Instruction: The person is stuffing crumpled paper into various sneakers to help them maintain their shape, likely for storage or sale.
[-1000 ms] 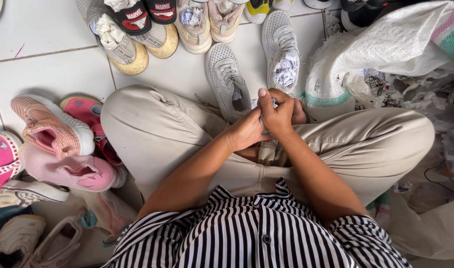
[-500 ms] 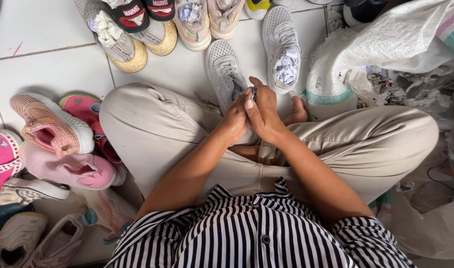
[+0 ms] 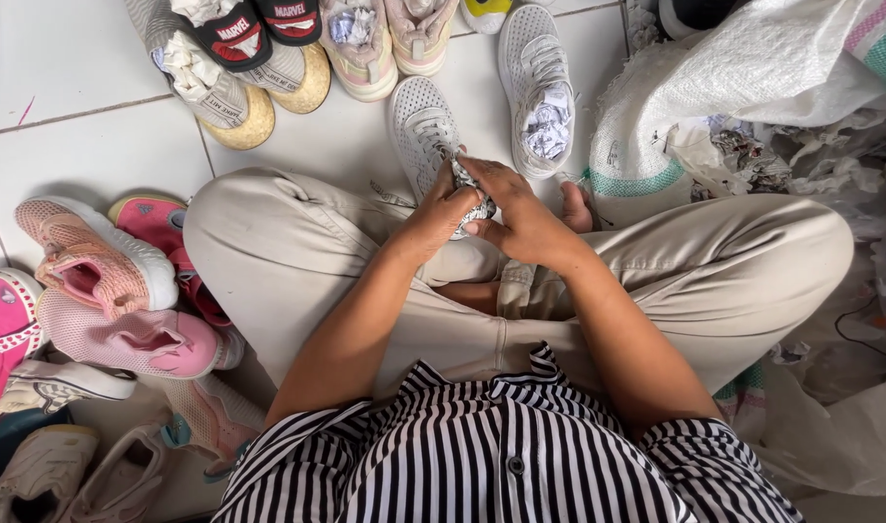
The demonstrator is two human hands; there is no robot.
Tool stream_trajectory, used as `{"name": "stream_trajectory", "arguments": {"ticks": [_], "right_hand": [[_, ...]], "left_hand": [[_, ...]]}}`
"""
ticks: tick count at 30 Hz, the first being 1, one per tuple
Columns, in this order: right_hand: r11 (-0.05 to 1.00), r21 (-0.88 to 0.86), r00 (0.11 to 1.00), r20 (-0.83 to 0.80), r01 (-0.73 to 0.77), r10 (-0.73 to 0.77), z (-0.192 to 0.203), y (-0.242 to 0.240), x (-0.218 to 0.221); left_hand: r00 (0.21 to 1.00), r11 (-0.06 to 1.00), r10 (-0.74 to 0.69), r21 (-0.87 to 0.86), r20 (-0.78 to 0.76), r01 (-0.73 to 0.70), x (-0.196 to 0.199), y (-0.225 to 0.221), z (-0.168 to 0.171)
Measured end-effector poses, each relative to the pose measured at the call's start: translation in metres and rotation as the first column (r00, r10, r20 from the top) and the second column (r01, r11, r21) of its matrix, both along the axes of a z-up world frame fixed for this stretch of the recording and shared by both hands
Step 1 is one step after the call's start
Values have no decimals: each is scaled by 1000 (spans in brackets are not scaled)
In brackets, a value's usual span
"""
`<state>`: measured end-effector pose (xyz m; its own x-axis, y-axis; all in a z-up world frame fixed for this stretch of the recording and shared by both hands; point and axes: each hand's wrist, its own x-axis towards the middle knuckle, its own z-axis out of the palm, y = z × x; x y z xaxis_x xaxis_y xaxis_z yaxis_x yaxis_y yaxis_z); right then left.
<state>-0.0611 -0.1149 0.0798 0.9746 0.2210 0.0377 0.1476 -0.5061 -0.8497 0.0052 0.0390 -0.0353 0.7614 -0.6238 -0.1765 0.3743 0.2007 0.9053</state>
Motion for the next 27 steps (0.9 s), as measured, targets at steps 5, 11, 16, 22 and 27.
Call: {"name": "stream_trajectory", "arguments": {"ticks": [5,11,16,22,27], "right_hand": [[987,-80,973,197,139,-121,-18,0,10],[957,112,935,211,267,-286,-21,-5,25],[704,556,882,-123,442,-455,-48,-35,28],[663,481,799,-153,574,-582,-57,-30,27],[618,538,811,-264,573,-522,-56,-12,25]], "left_hand": [[991,997,-49,52,-127,56,-3,6,37],[944,988,-141,-99,-298,116,17,5,58],[987,991,-93,83,-131,105,34,29,62],[539,459,-555,773,634,-437,21,14,62],[216,445,-543,496,811,-746,30,-1,20]]}}
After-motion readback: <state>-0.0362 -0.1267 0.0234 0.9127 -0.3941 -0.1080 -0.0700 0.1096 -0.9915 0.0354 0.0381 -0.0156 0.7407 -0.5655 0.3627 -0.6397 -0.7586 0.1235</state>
